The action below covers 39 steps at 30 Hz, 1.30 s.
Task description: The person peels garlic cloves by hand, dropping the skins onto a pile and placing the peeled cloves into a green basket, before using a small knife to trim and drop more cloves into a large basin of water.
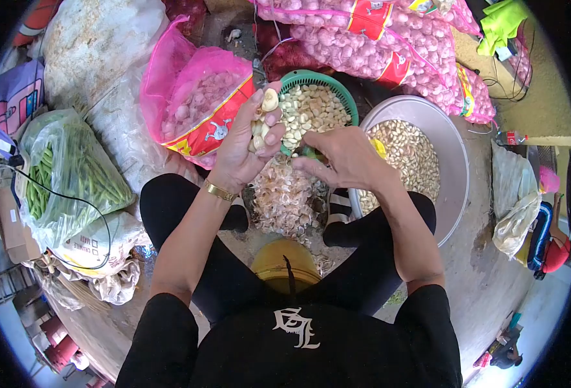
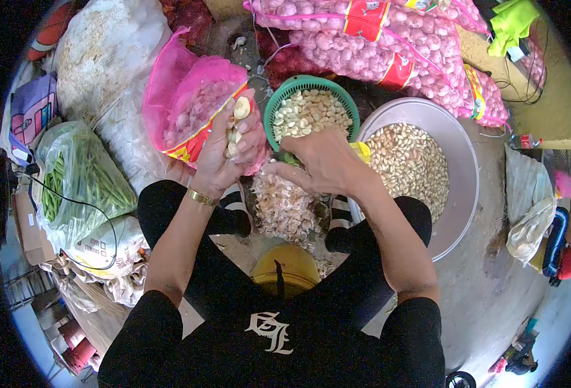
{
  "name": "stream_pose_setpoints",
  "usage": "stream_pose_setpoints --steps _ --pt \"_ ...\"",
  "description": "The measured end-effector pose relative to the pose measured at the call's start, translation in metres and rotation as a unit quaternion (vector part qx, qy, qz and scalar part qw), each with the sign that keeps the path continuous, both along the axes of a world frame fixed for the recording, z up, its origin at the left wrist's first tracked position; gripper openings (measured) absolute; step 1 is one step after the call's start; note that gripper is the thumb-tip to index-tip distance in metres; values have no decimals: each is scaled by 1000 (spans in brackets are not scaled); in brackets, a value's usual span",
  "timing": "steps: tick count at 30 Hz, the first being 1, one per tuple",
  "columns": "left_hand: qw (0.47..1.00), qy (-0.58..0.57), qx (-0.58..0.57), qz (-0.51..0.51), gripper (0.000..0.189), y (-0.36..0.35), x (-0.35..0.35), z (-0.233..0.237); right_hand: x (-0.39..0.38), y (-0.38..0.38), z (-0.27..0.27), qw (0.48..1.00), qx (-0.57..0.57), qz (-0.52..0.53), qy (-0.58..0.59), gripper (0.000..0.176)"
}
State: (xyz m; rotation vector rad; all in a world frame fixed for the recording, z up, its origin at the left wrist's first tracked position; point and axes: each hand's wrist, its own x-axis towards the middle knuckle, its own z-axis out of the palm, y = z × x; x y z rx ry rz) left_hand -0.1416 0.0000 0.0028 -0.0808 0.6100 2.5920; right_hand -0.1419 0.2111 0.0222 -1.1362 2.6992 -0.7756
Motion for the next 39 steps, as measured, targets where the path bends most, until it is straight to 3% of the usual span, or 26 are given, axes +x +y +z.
stream_pose_setpoints --steps 8,10,13,17,19,23,26,28,34,39 --pt "1000 3 -21 -6 38 -3 0 0 0 -4 -5 999 -9 35 10 43" --pt "999 -6 -45 -8 41 -4 1 -1 3 -8 -3 998 48 27 -30 45" --pt "997 -8 -73 -8 43 -6 1 0 1 -9 -14 998 -43 37 -31 42" --pt "997 -6 -79 -6 41 -8 2 7 -1 -7 2 996 3 44 -79 41" --pt "989 -17 -149 -2 38 -9 3 9 1 -8 8 985 -118 -66 -107 35" --pt "979 22 -199 -28 38 -5 7 8 -6 -16 6 957 -217 -163 -107 31" --pt "971 2 -235 -34 36 0 10 9 -11 -17 -2 967 -219 -129 -20 30" --pt "963 -7 -269 -17 32 3 10 9 -11 -18 3 980 -153 -122 33 37" --pt "966 -27 -256 -29 28 5 8 12 -14 -22 13 981 -113 -131 90 54" --pt "974 -48 -221 -33 28 6 7 5 -19 -24 6 976 -96 -134 141 55"
